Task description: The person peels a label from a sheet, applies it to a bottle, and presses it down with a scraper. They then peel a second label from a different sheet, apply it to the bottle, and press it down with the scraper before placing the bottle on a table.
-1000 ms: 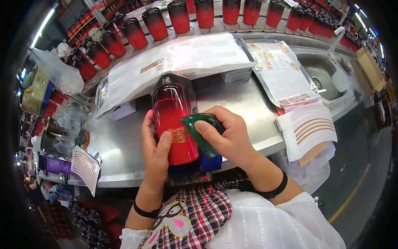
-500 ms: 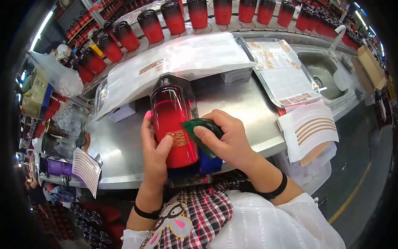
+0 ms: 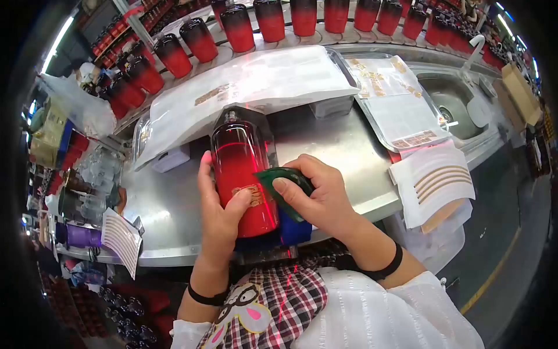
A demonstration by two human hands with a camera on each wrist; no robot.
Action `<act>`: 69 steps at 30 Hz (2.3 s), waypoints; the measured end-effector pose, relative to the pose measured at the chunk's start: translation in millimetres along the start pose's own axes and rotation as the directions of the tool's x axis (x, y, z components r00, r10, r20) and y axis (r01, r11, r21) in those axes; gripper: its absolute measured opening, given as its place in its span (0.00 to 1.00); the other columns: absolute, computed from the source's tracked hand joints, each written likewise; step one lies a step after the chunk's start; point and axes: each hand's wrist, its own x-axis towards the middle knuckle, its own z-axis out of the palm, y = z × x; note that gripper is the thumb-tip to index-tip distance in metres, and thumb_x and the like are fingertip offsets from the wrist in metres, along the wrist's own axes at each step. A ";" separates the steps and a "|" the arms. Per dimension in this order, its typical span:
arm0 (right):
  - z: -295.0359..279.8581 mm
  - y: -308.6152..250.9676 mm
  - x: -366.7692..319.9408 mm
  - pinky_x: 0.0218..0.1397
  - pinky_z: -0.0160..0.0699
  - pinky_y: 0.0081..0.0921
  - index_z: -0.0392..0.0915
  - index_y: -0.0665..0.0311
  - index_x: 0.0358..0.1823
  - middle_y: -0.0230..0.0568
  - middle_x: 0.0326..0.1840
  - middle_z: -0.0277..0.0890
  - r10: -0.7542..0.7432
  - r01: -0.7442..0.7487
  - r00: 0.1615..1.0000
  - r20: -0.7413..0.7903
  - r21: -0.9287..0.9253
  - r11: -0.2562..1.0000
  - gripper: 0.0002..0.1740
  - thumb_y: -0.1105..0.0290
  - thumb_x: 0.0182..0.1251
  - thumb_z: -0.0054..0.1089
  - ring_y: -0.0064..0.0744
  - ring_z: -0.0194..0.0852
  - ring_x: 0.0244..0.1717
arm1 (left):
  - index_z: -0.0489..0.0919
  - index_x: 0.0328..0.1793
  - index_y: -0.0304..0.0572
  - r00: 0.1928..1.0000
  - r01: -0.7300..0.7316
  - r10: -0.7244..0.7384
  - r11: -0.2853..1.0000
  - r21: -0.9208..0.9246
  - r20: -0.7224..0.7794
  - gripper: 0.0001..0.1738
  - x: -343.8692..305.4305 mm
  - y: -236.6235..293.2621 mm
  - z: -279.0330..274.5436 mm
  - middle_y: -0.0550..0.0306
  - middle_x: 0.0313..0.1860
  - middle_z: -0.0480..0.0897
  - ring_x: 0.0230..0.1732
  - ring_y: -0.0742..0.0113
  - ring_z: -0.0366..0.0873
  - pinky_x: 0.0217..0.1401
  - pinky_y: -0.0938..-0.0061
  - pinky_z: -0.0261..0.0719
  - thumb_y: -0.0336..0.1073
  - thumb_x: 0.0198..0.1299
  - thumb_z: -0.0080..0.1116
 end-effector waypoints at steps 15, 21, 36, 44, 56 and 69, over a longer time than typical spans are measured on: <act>0.8 3.1 0.6 0.32 0.70 0.24 0.81 0.69 0.41 0.38 0.30 0.76 -0.068 0.067 0.998 -0.005 -0.043 0.997 0.11 0.67 0.66 0.67 0.24 0.72 0.29 | 0.47 0.81 0.27 1.000 -0.022 0.022 0.998 0.064 -0.005 0.48 1.1 -1.6 0.7 0.36 0.73 0.62 0.70 0.52 0.67 0.74 0.63 0.64 0.36 0.61 0.63; 1.4 0.6 0.2 0.32 0.71 0.25 0.81 0.69 0.40 0.40 0.30 0.75 -0.122 0.121 0.992 -0.011 -0.104 0.987 0.11 0.68 0.65 0.67 0.28 0.72 0.28 | 0.49 0.81 0.29 0.999 0.039 -0.039 0.951 -0.306 0.004 0.39 0.3 5.5 3.3 0.41 0.73 0.64 0.69 0.60 0.68 0.72 0.68 0.65 0.32 0.69 0.53; 3.6 -40.4 62.5 0.36 0.78 0.37 0.79 0.68 0.39 0.48 0.33 0.77 -0.340 0.433 0.901 0.269 -0.495 0.754 0.11 0.71 0.58 0.69 0.49 0.80 0.34 | 0.50 0.81 0.32 0.998 -0.015 -0.006 0.935 -0.354 -0.057 0.32 -22.8 -11.2 -4.3 0.43 0.75 0.63 0.74 0.59 0.64 0.77 0.65 0.60 0.33 0.75 0.44; -7.6 -29.0 64.1 0.31 0.73 0.29 0.79 0.68 0.40 0.42 0.30 0.76 -0.415 0.401 0.904 0.100 -0.534 0.744 0.11 0.70 0.61 0.68 0.34 0.77 0.27 | 0.67 0.74 0.36 0.871 -0.461 0.487 0.771 0.439 0.060 0.26 -37.0 -4.9 -19.5 0.47 0.68 0.75 0.73 0.55 0.65 0.80 0.53 0.52 0.35 0.72 0.47; -8.6 -8.6 17.3 0.34 0.73 0.20 0.80 0.69 0.42 0.35 0.31 0.79 -0.025 0.037 0.997 0.075 -0.160 0.986 0.11 0.69 0.65 0.67 0.19 0.73 0.31 | 0.81 0.64 0.47 0.751 -0.615 0.563 0.407 0.676 0.344 0.22 -12.7 12.1 -27.6 0.62 0.50 0.87 0.62 0.59 0.71 0.82 0.42 0.43 0.46 0.69 0.53; -7.0 -8.4 14.5 0.35 0.76 0.24 0.81 0.69 0.43 0.41 0.32 0.80 -0.004 0.012 0.998 0.062 -0.125 0.992 0.13 0.68 0.63 0.68 0.23 0.77 0.32 | 0.80 0.66 0.47 0.754 -0.615 0.533 0.371 0.696 0.383 0.23 -6.9 14.3 -34.7 0.57 0.50 0.87 0.63 0.57 0.72 0.81 0.42 0.47 0.46 0.69 0.53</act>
